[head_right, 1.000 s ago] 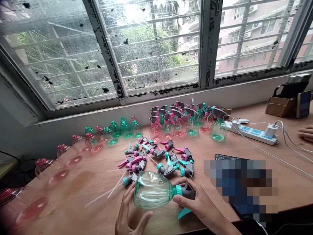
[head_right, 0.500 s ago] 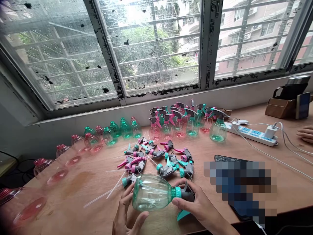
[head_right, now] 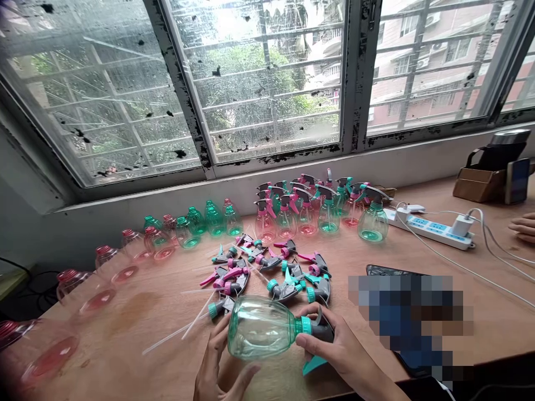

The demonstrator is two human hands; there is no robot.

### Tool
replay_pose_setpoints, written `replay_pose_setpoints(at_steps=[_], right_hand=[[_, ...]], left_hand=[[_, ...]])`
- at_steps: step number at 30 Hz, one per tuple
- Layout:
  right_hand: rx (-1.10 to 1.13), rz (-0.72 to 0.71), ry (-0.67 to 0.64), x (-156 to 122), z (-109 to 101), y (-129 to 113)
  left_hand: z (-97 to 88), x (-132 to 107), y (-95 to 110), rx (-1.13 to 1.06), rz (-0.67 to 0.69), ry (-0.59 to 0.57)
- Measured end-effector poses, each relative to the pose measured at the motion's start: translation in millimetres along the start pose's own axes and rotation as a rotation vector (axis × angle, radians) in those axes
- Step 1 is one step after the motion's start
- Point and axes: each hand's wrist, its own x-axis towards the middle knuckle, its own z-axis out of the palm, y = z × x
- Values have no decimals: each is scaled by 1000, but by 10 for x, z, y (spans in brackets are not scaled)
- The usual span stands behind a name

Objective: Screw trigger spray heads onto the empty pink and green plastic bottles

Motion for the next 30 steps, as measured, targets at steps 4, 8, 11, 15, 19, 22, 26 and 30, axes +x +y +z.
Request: replay_pose_setpoints(at_steps=[4,8,11,15,19,22,26,30], right_hand=[[-22,-26,3,0,16,-12],[-31,-3,-1,1,6,-22],[-15,3,0,0,-16,-4],[-25,-14,-17,-4,-21,21],[-42,-33,-19,-6,2,1],[-36,-5,-28,-8,14,-29],[-11,-13,-14,-2,12,-33],[-48,-18,-43,8,4,-13]], left_hand=[[-22,-12,3,-85,-105,-46],[-28,11,-15,-25,-41,-53],[-25,15,-33,24,21,-50],[-26,-12,-39,1,-20,-71],[-25,-18,-34,-69,-105,-64],[-24,-6,-50,-29,-59,-56],[-26,-8,-73,57,-7,-69],[-22,-20,-49,5,-62,-66]])
